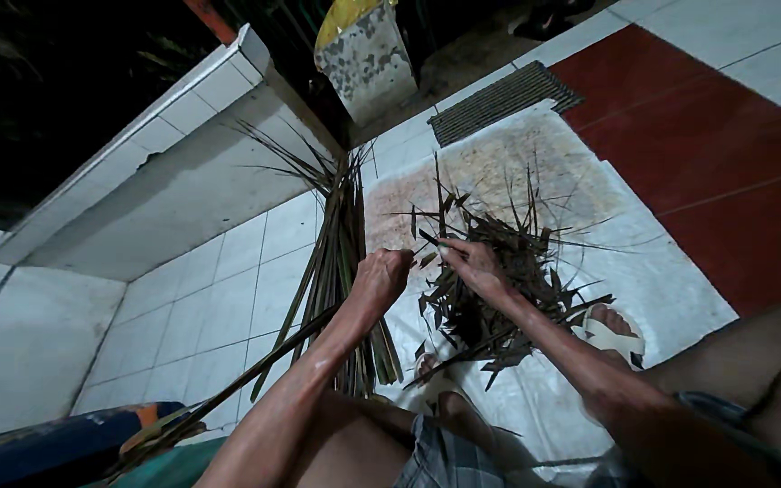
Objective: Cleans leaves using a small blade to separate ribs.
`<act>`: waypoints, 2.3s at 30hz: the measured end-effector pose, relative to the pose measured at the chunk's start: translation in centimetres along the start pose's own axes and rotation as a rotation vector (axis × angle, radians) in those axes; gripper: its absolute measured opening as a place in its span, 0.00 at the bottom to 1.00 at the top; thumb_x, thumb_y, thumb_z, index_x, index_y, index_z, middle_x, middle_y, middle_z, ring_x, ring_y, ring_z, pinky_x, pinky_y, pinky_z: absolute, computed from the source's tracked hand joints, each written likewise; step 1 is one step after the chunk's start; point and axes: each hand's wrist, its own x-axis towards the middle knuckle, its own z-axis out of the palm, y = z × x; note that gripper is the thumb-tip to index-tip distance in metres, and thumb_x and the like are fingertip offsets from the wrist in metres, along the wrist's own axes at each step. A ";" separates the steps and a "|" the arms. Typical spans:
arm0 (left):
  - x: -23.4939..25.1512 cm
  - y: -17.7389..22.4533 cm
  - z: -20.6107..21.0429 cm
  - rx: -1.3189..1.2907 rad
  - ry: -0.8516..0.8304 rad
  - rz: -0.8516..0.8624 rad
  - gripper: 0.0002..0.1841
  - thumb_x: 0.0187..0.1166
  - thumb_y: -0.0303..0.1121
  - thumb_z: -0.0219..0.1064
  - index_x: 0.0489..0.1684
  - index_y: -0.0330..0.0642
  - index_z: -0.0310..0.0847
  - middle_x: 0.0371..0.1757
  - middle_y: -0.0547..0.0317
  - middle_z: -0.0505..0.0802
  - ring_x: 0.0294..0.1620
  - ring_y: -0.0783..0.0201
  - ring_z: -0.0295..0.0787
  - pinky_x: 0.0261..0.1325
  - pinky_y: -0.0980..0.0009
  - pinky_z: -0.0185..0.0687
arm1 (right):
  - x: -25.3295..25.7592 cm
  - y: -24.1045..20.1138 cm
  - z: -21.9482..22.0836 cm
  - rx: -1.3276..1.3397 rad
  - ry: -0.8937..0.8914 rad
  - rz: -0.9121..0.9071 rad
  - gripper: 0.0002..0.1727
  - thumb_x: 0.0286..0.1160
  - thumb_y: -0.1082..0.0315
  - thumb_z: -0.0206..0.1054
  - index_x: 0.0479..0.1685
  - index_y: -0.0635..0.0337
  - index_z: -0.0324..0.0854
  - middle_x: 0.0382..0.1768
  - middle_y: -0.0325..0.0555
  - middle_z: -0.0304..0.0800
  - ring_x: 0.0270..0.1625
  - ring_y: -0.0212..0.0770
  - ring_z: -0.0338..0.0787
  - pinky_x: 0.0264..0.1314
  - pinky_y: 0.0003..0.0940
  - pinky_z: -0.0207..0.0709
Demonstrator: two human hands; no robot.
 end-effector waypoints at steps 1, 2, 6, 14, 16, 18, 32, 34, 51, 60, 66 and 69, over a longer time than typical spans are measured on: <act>0.0 0.0 -0.1 -0.002 0.001 0.003 0.10 0.87 0.34 0.61 0.40 0.46 0.90 0.32 0.51 0.92 0.38 0.48 0.92 0.42 0.45 0.85 | 0.1 0.0 -0.1 0.000 0.014 0.004 0.20 0.90 0.51 0.60 0.72 0.45 0.86 0.48 0.49 0.95 0.44 0.47 0.93 0.53 0.54 0.85; 0.0 0.0 -0.2 -0.005 0.004 0.009 0.11 0.87 0.34 0.61 0.40 0.46 0.90 0.32 0.51 0.92 0.39 0.48 0.92 0.42 0.45 0.85 | 0.1 0.1 -0.2 0.000 0.027 0.011 0.20 0.90 0.51 0.60 0.72 0.45 0.86 0.49 0.49 0.94 0.44 0.48 0.93 0.52 0.55 0.85; -0.2 -0.5 -0.1 -0.032 0.016 0.028 0.11 0.87 0.34 0.61 0.44 0.48 0.93 0.34 0.53 0.94 0.41 0.50 0.93 0.47 0.46 0.86 | 1.0 1.6 -1.7 0.026 0.070 0.082 0.21 0.90 0.51 0.59 0.72 0.47 0.84 0.51 0.53 0.93 0.44 0.52 0.92 0.50 0.57 0.84; 0.3 -2.1 0.0 -0.494 -0.058 -0.055 0.14 0.90 0.41 0.62 0.48 0.45 0.94 0.23 0.63 0.91 0.22 0.70 0.86 0.33 0.68 0.86 | 0.0 1.5 -2.7 0.105 0.155 -0.014 0.21 0.91 0.54 0.59 0.75 0.49 0.82 0.44 0.53 0.92 0.35 0.47 0.89 0.41 0.50 0.85; 0.6 -2.2 0.0 -0.567 -0.085 -0.080 0.15 0.90 0.42 0.62 0.47 0.45 0.93 0.22 0.63 0.91 0.19 0.71 0.82 0.28 0.71 0.80 | -0.5 1.1 -1.3 0.118 0.067 -0.077 0.20 0.90 0.55 0.60 0.74 0.48 0.83 0.42 0.49 0.93 0.35 0.43 0.90 0.43 0.46 0.87; 0.7 -2.2 -0.2 -0.619 -0.111 -0.112 0.15 0.91 0.43 0.61 0.48 0.46 0.93 0.22 0.62 0.91 0.16 0.70 0.80 0.21 0.73 0.75 | -1.0 1.1 0.2 0.136 0.012 -0.130 0.20 0.89 0.54 0.60 0.72 0.47 0.85 0.38 0.45 0.92 0.32 0.39 0.88 0.40 0.43 0.85; -0.2 -2.5 -0.6 -0.794 -0.141 -0.151 0.15 0.91 0.39 0.60 0.52 0.44 0.93 0.22 0.58 0.90 0.10 0.71 0.71 0.13 0.76 0.65 | -0.6 0.6 0.8 0.048 0.080 -0.142 0.20 0.89 0.52 0.60 0.72 0.41 0.85 0.47 0.42 0.95 0.41 0.40 0.92 0.49 0.47 0.86; -0.3 -2.5 -0.8 -0.798 -0.140 -0.150 0.15 0.91 0.39 0.60 0.53 0.43 0.93 0.23 0.58 0.90 0.10 0.71 0.71 0.14 0.76 0.65 | -0.3 0.6 0.4 0.049 0.102 -0.159 0.19 0.89 0.54 0.61 0.72 0.44 0.86 0.44 0.44 0.94 0.37 0.41 0.91 0.45 0.48 0.85; -0.6 -3.4 -0.6 -0.884 -0.186 -0.199 0.15 0.91 0.40 0.61 0.54 0.42 0.92 0.25 0.57 0.91 0.10 0.72 0.68 0.13 0.77 0.62 | 2.8 2.6 -3.7 0.301 0.177 0.064 0.22 0.91 0.52 0.58 0.77 0.48 0.80 0.35 0.45 0.83 0.28 0.38 0.78 0.31 0.36 0.74; -0.4 -3.3 -0.5 -0.949 -0.228 -0.218 0.14 0.90 0.38 0.62 0.53 0.41 0.92 0.24 0.55 0.91 0.10 0.73 0.68 0.12 0.79 0.59 | 0.4 1.8 -1.5 0.256 -0.041 -0.030 0.21 0.90 0.53 0.60 0.76 0.45 0.81 0.36 0.46 0.89 0.28 0.39 0.82 0.32 0.37 0.79; -0.6 -3.4 -0.7 -0.970 -0.249 -0.231 0.14 0.90 0.38 0.62 0.54 0.42 0.92 0.25 0.57 0.91 0.10 0.74 0.68 0.12 0.80 0.59 | 3.3 2.9 -1.9 0.219 0.062 0.056 0.22 0.92 0.55 0.57 0.76 0.51 0.80 0.50 0.54 0.92 0.41 0.47 0.90 0.48 0.48 0.84; -0.7 -3.8 -0.7 -1.025 -0.267 -0.227 0.14 0.90 0.38 0.62 0.56 0.41 0.92 0.26 0.56 0.92 0.10 0.74 0.69 0.12 0.80 0.60 | 3.6 4.3 -2.9 0.274 0.152 0.106 0.23 0.91 0.52 0.57 0.79 0.49 0.78 0.44 0.54 0.89 0.35 0.45 0.84 0.40 0.46 0.80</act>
